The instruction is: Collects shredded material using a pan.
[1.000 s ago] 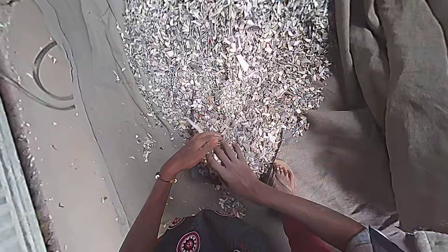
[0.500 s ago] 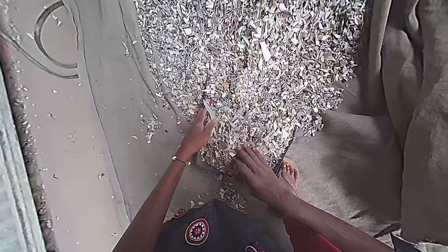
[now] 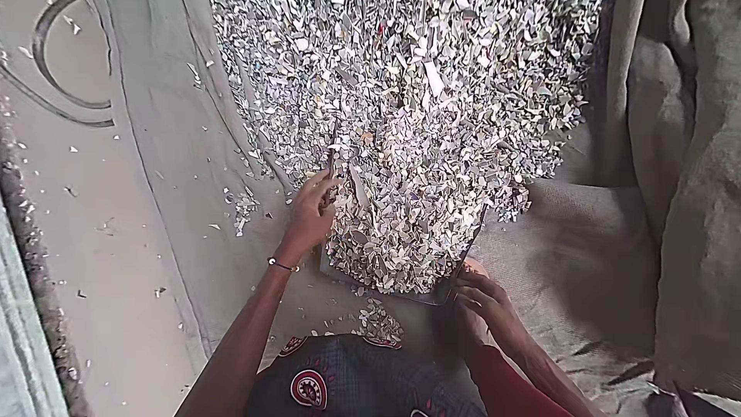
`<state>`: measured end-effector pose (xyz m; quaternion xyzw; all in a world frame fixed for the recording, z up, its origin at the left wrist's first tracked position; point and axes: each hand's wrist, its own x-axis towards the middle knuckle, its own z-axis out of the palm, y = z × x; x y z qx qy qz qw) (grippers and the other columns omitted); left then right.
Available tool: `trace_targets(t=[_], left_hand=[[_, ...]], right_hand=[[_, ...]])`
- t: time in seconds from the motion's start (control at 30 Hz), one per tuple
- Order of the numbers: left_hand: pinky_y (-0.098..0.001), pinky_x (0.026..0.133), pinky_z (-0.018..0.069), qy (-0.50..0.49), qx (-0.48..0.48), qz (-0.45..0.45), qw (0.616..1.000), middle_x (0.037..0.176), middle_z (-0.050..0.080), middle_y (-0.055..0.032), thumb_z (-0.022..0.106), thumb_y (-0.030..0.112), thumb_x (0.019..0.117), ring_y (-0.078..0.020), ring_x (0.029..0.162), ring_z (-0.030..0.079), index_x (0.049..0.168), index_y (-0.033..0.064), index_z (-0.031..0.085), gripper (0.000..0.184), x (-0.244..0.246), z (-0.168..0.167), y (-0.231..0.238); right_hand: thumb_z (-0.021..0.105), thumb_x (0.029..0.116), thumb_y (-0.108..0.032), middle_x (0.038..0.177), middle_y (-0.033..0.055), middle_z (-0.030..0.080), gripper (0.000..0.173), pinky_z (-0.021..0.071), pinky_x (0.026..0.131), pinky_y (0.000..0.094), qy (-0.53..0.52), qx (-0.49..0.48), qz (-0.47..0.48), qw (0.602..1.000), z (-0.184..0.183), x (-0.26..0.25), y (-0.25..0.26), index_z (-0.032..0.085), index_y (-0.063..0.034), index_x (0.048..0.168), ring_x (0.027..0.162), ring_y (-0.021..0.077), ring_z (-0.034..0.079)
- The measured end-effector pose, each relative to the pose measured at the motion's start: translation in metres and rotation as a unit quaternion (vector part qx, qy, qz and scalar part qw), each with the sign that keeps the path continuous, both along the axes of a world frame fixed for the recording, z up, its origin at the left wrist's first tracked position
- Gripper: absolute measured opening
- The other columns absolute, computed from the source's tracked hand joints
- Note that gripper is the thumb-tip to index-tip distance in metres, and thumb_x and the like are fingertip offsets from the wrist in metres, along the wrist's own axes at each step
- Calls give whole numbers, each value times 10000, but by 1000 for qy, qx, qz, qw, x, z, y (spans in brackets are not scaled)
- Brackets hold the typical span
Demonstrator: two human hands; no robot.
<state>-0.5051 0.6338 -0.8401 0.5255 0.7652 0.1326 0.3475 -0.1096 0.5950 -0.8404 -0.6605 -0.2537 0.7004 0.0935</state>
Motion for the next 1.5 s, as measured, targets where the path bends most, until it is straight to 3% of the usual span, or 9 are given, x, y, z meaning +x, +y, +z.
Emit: trace_targets(t=[0.13, 0.3, 0.47, 0.57, 0.8, 0.97, 1.3, 1.43, 1.5], left_hand=[[-571, 992, 485, -115, -94, 199, 969, 1447, 548, -172, 465, 324, 1099, -337, 1242, 589, 1467, 91, 467, 435, -10, -17, -6], [-523, 1219, 271, -203, -170, 240, 934, 1647, 304, -193, 351, 443, 1107, -306, 1518, 306, 1599, 52, 305, 630, -5, -41, -26], [-530, 1223, 230, -226, -157, 314, 909, 1661, 280, -162, 311, 511, 1097, -285, 1536, 258, 1595, 72, 309, 664, 13, -43, -23], [-557, 1227, 225, -165, -141, 278, 936, 1630, 344, -194, 263, 581, 1080, -314, 1534, 277, 1568, 47, 371, 731, 20, -44, -24], [-501, 1153, 358, -54, -46, 224, 972, 1387, 558, -307, 231, 439, 1111, -337, 1367, 500, 1380, -103, 537, 679, 27, -32, -49], [-378, 1215, 286, -95, 37, 250, 963, 1535, 411, -297, 179, 474, 1080, -249, 1460, 393, 1500, -107, 373, 743, 23, -3, -43], [-299, 1212, 258, -137, 109, 407, 897, 1584, 315, -295, 293, 512, 1044, -178, 1474, 341, 1537, -128, 250, 808, 44, 36, -64], [-218, 1137, 375, -140, 126, 459, 868, 1489, 444, -148, 220, 564, 1055, -17, 1352, 446, 1513, -90, 273, 801, 44, 60, -77], [-191, 1118, 381, -138, 117, 461, 869, 1454, 466, -127, 221, 555, 1059, 23, 1312, 461, 1500, -106, 266, 796, 49, 75, -87]], right_hand=[[570, 968, -127, 1167, 162, 673, 412, 593, 872, 376, -23, 54, 78, 995, -17, -13, 7, 554, 30, 1349, 1002, 200, 693], [582, 968, -251, 1169, 262, 663, 609, 514, 918, 580, -159, 124, 284, 937, -33, -23, 29, 423, 62, 1466, 1053, 375, 678], [710, 857, -119, 905, 167, 657, 249, 527, 745, 481, -140, 58, 279, 948, -44, -22, 62, 632, 42, 1030, 787, 266, 653], [706, 863, -115, 832, 118, 661, 198, 550, 695, 422, -113, 86, 268, 953, -49, -14, 57, 647, 20, 996, 710, 207, 658], [625, 765, -112, 1335, 249, 536, 161, 485, 916, 318, -27, 283, 182, 941, -36, -10, 52, 648, 43, 804, 1176, 204, 554], [575, 673, 46, 652, -116, 604, 238, 471, 541, 170, 86, 310, -43, 946, 4, -32, 70, 550, -188, 708, 573, -38, 556], [521, 581, 50, 516, -150, 499, 305, 374, 424, 159, 100, 314, -99, 939, 21, -63, 112, 511, -254, 589, 438, -51, 437], [524, 628, 44, 653, -185, 592, 315, 451, 527, 123, 99, 347, -113, 926, 49, -77, 103, 594, -243, 737, 579, -87, 537], [576, 669, -28, 956, -156, 680, 423, 562, 759, 166, 137, 352, -105, 920, 60, -68, 90, 556, -158, 1071, 882, -50, 653]])
